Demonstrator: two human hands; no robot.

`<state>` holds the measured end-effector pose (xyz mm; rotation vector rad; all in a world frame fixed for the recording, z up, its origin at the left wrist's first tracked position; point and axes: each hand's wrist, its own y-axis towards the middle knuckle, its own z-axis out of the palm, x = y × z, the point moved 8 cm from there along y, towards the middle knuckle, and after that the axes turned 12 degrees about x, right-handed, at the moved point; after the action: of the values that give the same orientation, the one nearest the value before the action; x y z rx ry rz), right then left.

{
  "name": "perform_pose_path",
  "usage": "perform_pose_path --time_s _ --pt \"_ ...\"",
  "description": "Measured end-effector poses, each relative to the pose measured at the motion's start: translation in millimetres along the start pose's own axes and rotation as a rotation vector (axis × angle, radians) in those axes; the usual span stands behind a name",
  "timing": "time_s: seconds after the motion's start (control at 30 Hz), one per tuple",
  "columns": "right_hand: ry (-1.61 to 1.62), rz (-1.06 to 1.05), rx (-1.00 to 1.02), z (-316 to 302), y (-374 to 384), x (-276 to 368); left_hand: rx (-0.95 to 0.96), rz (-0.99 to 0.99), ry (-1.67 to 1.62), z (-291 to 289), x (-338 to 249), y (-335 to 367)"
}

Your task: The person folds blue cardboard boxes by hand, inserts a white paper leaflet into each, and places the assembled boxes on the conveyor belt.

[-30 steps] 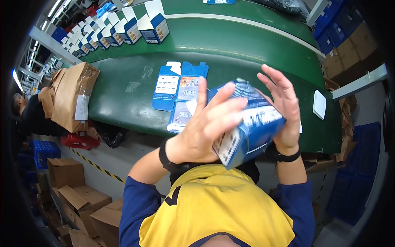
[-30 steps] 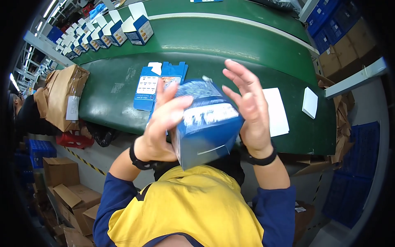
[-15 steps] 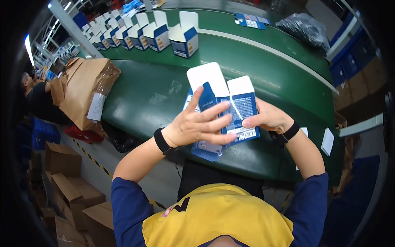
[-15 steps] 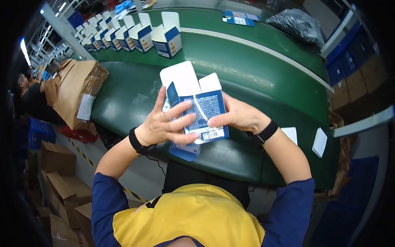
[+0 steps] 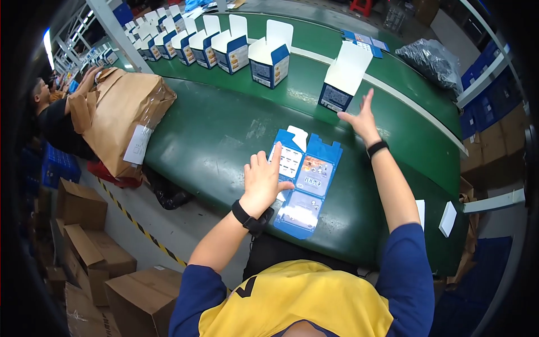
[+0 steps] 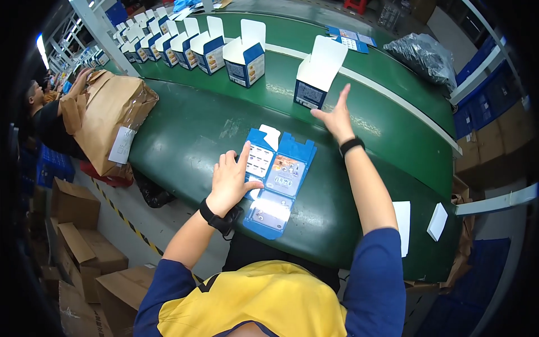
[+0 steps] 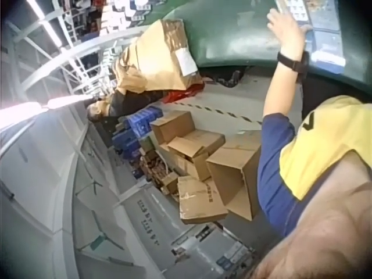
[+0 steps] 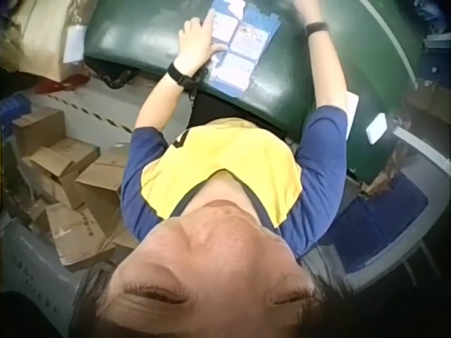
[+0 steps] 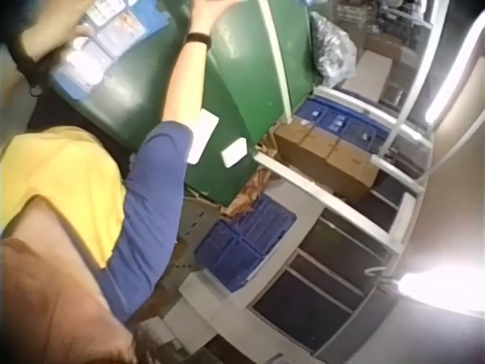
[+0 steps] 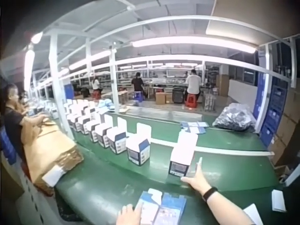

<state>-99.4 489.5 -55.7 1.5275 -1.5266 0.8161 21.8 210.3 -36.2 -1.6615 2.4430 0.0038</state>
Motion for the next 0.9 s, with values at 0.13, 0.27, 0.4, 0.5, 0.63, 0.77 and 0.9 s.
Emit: perform_pose_path --time_s 0.13,0.27,0.4,0.5,0.63,0.77,0.9 --pt "0.598 0.331 0.263 36 -119 9 -0.002 -0.051 -0.099 -2 0 2" --pt "0.95 0.296 0.335 68 -177 38 -0.108 -0.005 -0.182 -7 -5 0" --pt "0.958 0.145 0.218 53 -187 66 -0.227 0.021 -0.307 -21 -15 -9" --pt "0.922 -0.075 -0.033 22 -203 88 -0.241 -0.003 -0.569 -34 -16 -14" --pt "0.919 -0.2 -0.107 22 -244 122 -0.305 0.115 -1.308 -43 -31 -22" --pt "0.01 -0.545 0.0 9 -295 169 -0.385 0.32 -1.381 -80 -73 -53" --pt "0.159 -0.694 0.037 -5 -308 168 -0.257 0.509 -1.527 -81 -102 -68"
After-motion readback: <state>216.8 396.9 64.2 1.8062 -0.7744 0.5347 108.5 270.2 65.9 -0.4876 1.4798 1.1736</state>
